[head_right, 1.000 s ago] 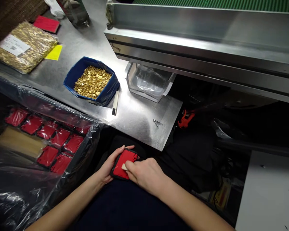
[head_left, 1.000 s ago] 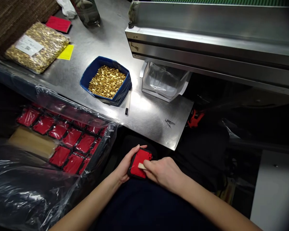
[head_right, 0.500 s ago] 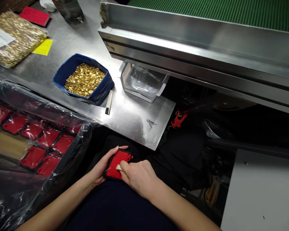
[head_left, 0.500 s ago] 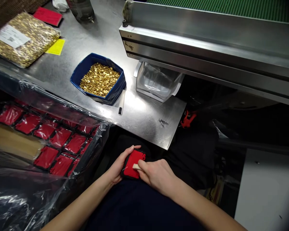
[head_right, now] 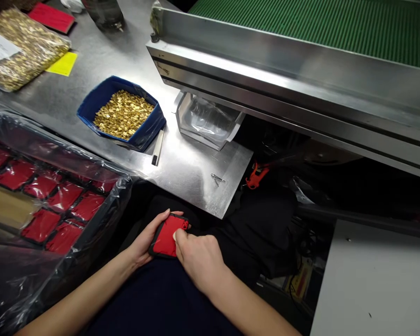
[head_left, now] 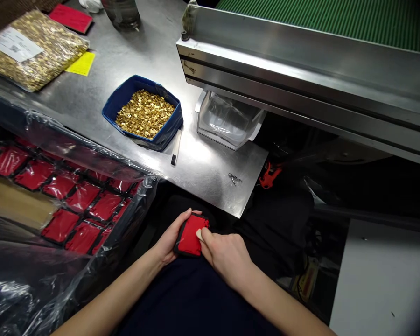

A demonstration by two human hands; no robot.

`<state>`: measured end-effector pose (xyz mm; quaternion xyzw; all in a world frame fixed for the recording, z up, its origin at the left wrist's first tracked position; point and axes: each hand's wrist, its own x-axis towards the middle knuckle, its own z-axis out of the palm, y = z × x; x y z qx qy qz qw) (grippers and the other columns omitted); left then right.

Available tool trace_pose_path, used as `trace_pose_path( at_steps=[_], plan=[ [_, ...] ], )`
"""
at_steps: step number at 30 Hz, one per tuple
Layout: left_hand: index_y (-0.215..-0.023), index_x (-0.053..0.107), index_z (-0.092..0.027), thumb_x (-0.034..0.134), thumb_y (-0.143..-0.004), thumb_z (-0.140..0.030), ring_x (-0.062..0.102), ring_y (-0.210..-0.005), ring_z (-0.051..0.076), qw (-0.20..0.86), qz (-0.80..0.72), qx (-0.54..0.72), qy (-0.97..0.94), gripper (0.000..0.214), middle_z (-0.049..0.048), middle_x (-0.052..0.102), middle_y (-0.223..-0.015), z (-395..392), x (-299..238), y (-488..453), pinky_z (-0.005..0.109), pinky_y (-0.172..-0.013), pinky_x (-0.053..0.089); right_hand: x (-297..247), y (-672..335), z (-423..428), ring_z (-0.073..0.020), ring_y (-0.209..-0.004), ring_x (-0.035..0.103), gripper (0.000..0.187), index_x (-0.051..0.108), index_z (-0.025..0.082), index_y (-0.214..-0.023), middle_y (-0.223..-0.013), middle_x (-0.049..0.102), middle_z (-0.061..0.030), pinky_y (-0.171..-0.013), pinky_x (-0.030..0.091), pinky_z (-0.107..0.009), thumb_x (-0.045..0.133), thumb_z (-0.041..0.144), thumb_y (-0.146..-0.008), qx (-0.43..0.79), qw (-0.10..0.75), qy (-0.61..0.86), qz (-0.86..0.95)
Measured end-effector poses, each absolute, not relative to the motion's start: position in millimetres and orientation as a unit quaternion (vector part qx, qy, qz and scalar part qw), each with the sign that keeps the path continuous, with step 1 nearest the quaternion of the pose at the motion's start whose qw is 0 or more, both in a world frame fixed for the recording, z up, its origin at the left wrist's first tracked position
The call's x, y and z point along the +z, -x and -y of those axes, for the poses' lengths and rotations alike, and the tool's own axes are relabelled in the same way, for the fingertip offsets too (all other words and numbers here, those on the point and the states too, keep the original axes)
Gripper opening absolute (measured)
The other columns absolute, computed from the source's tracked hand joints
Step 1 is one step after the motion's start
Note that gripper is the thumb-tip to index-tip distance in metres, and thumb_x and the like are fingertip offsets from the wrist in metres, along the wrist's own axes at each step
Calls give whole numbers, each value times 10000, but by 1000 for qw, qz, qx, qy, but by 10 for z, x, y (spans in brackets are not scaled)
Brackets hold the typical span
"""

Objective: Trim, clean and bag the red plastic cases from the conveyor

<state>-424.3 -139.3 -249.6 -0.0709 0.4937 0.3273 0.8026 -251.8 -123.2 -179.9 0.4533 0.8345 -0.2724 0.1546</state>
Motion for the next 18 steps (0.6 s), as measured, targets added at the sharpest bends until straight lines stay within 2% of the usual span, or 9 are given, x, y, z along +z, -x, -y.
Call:
trace_pose_path(
  at_steps=[9, 18],
  plan=[
    [-1136, 705, -166, 672, -930, -513, 737, -785, 241, 799, -512, 308, 57, 404, 125, 778, -974, 1356, -2462, 4235, 302, -669, 594, -1792, 2438, 1214, -163, -640, 724, 206, 549, 260, -1025, -781, 775, 27, -529, 146, -325, 386, 372, -1082, -290, 158, -446, -832],
    [-1145, 708, -158, 679, -924, -522, 748, -823, 259, 802, -510, 306, 52, 427, 144, 782, -996, 1371, -2469, 4242, 317, -703, 604, -1788, 2477, 1227, -162, -635, 722, 207, 538, 266, -1029, -790, 777, 25, -533, 148, -326, 372, 377, -1082, -295, 167, -436, -834]
  ],
)
